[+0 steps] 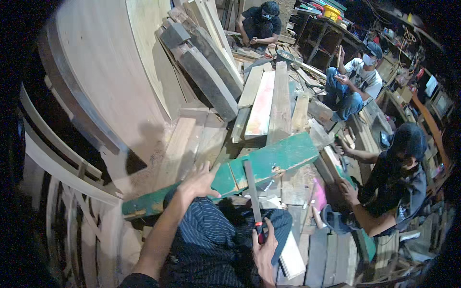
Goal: The person holds a wooden board by hand and cuts into it along a marked line using a hand saw.
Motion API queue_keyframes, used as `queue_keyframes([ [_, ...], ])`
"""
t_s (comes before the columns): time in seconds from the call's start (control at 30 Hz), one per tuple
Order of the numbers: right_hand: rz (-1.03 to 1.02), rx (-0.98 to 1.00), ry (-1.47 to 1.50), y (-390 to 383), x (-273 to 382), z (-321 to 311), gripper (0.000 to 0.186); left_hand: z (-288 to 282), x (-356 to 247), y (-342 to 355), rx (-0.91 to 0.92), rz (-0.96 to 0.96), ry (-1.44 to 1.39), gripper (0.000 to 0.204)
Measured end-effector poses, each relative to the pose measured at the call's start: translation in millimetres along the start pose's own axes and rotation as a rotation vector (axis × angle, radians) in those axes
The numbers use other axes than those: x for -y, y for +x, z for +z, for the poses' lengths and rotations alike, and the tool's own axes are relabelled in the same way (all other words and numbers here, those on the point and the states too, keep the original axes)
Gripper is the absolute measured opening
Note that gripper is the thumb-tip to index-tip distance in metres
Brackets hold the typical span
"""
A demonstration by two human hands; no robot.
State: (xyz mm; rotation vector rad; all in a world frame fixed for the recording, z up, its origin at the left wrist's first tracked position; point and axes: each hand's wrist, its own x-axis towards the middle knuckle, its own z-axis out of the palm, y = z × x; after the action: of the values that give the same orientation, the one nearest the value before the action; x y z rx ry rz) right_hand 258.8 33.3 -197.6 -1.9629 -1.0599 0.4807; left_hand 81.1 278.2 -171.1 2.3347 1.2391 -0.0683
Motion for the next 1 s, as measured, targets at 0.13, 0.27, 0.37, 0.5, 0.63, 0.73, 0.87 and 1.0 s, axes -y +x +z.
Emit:
queue_keyframes([
  [0.13,-0.11,-0.063,-0.22,8,38,-35,0.036,-9,-1,-8,0.007,-0.01,0.07,0.114],
  [0.27,-0.158,-0.007,-0.302,16,54,-75,0.035,-6,3,-8,0.016,-0.025,0.025,0.113],
  [0.37,-0.157,0.091,-0.442,20,76,-73,0.034,-10,-2,-6,0.054,-0.029,0.011,0.114],
  [0.5,-0.359,0.072,-0.405,63,45,-8,0.035,-5,-6,-9,0.025,-0.014,0.054,0.114],
  [0.63,-0.355,-0.023,-0.43,88,52,28,0.034,3,-7,-2,0.035,-0.01,-0.022,0.114],
  [0.73,-0.246,0.028,-0.537,75,57,17,0.035,0,-6,-3,0.023,-0.033,-0.032,0.114],
  [0.87,-0.291,0.062,-0.576,38,56,-35,0.04,-6,0,-11,0.023,-0.057,-0.027,0.113],
  [1.0,-0.261,0.008,-0.57,5,63,-67,0.04,-12,0,-7,0.036,-0.033,0.038,0.111],
])
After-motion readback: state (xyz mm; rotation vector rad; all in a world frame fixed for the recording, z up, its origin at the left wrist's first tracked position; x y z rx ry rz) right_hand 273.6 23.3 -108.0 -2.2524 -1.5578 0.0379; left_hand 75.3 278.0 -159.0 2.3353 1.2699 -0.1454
